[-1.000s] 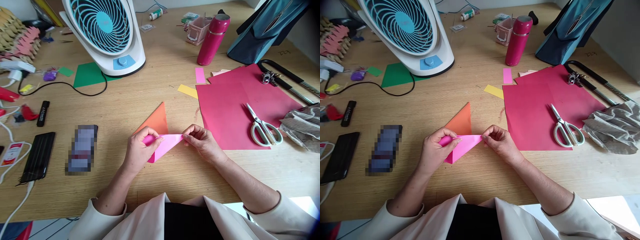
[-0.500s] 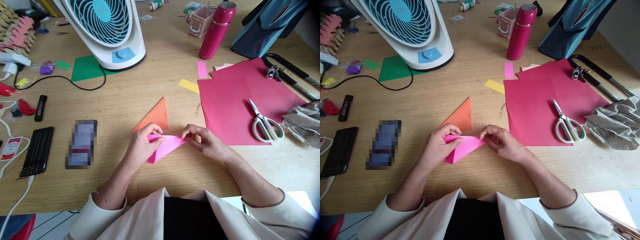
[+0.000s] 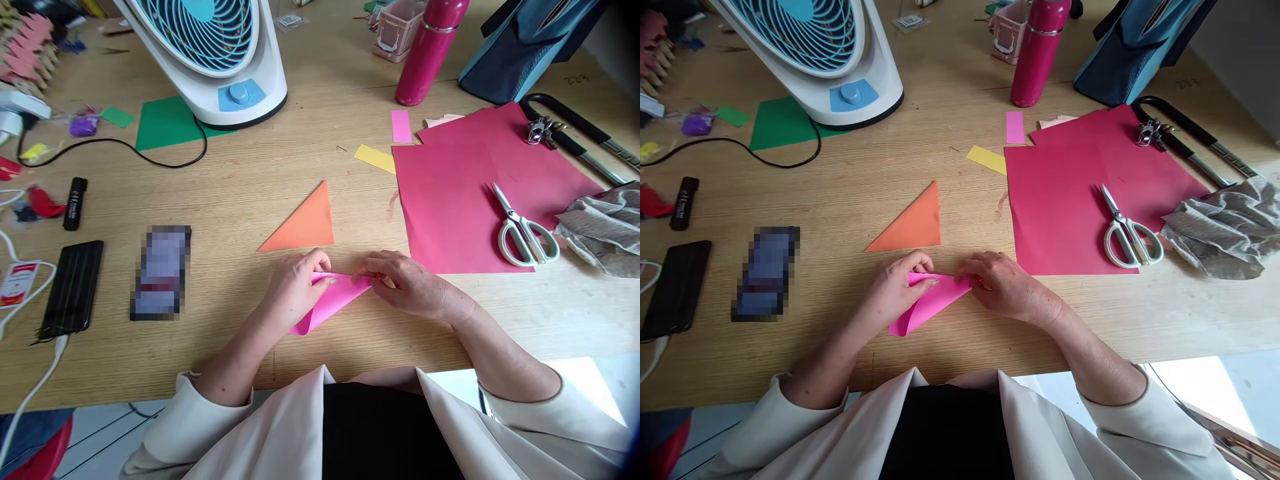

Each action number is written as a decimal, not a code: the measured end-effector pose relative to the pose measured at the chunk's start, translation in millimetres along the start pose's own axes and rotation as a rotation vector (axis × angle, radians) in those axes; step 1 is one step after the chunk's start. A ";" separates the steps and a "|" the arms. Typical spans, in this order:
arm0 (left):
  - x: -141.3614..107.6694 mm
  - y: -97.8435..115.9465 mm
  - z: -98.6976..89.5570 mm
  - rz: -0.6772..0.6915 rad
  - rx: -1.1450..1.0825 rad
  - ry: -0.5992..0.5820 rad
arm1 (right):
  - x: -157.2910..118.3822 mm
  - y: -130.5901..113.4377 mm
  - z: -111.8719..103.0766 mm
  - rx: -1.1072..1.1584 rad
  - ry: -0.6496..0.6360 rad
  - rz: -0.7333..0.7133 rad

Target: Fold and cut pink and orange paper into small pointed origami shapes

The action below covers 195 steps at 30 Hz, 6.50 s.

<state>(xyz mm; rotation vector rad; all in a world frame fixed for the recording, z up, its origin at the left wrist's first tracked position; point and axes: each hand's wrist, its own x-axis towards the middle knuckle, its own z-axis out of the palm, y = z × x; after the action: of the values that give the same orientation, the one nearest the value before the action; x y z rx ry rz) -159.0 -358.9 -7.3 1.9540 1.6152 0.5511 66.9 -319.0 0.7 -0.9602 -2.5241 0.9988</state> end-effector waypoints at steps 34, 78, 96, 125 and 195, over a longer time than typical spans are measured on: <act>-61.0 43.5 33.2 0.177 0.736 -0.095 | -54.8 -7.1 41.6 -0.414 0.157 -0.156; -84.8 34.6 49.7 0.100 0.750 -0.045 | -64.9 -14.5 64.6 -0.588 0.188 -0.076; -146.9 2.6 36.9 0.131 0.781 0.032 | -74.4 -19.3 65.1 -0.613 0.280 0.152; -167.0 -9.9 38.4 0.396 0.446 0.352 | -100.6 -41.4 113.1 -0.514 0.428 -0.436; 8.3 -5.8 18.3 -0.245 -1.113 0.327 | 13.4 -24.1 51.9 0.732 0.292 0.327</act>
<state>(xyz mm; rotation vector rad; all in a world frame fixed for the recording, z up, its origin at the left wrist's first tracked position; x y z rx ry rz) -150.4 -352.6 -25.3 0.8547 1.2271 1.3442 21.6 -349.8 -20.6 -1.1677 -1.5843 1.5768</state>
